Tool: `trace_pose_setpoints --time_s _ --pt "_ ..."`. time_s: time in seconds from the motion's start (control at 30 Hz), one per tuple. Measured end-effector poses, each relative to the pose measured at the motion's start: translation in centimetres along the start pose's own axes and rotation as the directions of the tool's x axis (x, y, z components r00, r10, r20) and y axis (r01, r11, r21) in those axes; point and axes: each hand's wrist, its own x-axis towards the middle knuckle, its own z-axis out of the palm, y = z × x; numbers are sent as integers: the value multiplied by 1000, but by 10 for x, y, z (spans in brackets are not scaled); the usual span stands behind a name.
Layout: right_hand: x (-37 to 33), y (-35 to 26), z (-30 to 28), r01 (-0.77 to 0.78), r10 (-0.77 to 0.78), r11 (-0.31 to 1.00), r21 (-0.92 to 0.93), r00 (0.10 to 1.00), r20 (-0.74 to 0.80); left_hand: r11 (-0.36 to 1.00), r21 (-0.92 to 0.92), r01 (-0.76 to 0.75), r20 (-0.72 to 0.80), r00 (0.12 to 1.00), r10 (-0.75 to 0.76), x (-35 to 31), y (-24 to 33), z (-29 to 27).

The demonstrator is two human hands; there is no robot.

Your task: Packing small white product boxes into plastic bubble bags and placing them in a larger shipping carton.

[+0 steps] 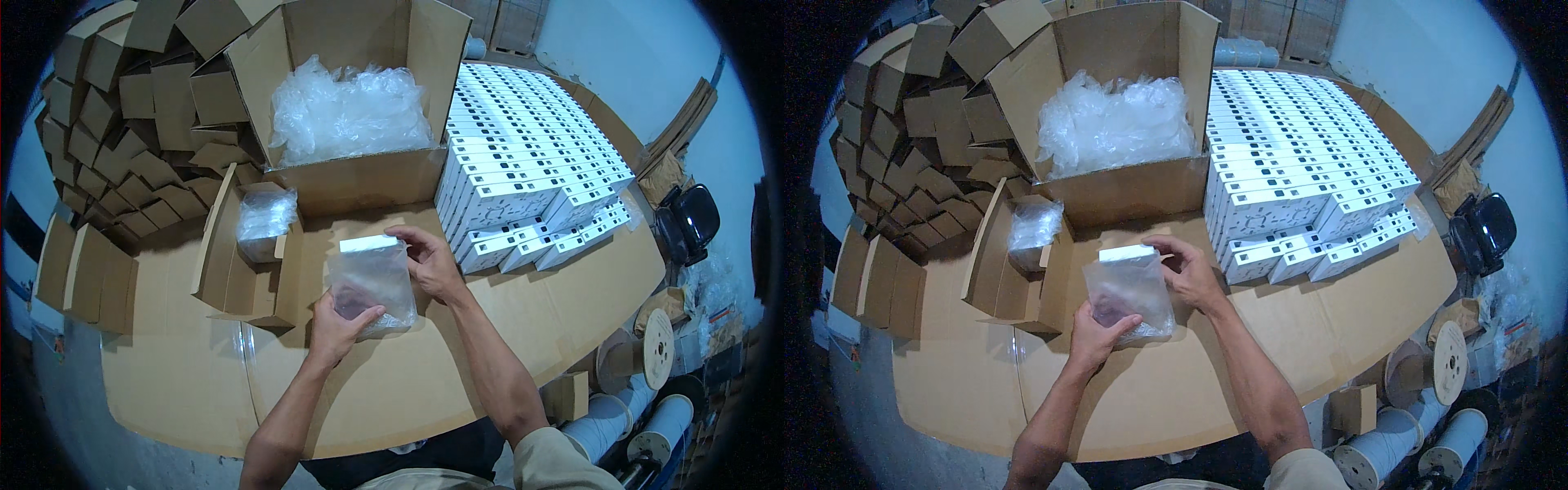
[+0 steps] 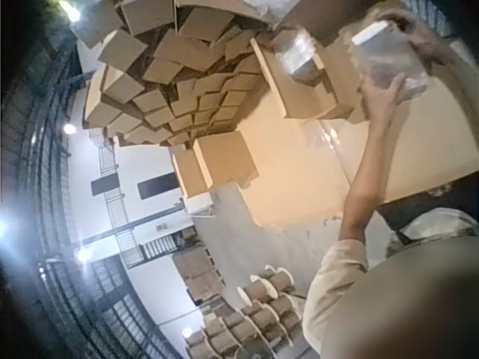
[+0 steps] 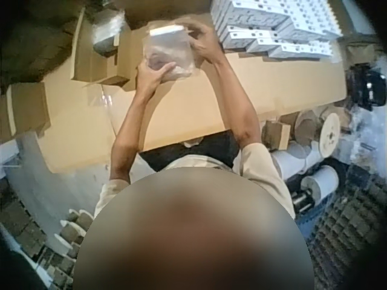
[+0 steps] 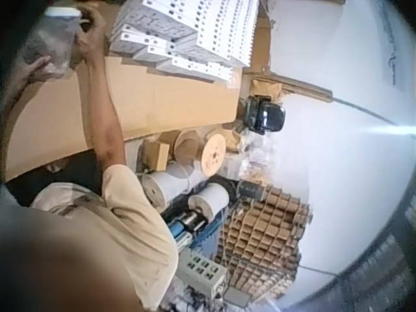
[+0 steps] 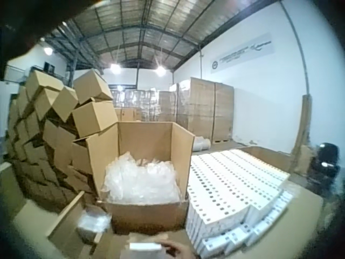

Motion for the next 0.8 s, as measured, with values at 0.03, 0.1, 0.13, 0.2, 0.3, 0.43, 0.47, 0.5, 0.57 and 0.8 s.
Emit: trace_pose_setpoints --time_s 0.03,0.1,0.13,0.2,0.3,0.43,0.47,0.5,0.57,0.8 --pt "1 2 0 0 0 1000 1 1000 0 1000 -13 -5 7 1000 6 0 0 0" --pt "2 4 1 97 -100 995 -30 988 -120 1000 -16 16 -2 1000 -16 1 0 -2" --pt "2 5 1 97 -100 995 -30 988 -120 999 -19 37 -10 999 -37 2 0 -3" --pt "3 5 0 192 -218 973 -131 950 -222 1000 9 26 -7 1000 -26 4 -5 -6" --pt "3 3 6 284 -269 959 3 912 -310 998 45 37 2 999 -37 4 -5 -8" --pt "2 -8 12 329 -275 942 68 870 -410 996 67 55 17 998 -57 3 -6 -11" --pt "1 -11 13 301 -236 949 95 878 -417 996 68 56 14 998 -57 2 -4 -12" --pt "0 -10 12 300 -236 949 93 877 -419 996 66 68 24 997 -70 3 1 -11" --pt "-1 -6 10 284 -175 931 229 898 -404 995 62 82 35 996 -84 4 2 -9" --pt "-2 -1 5 204 -172 977 53 917 -361 996 38 86 32 996 -88 4 1 -11"
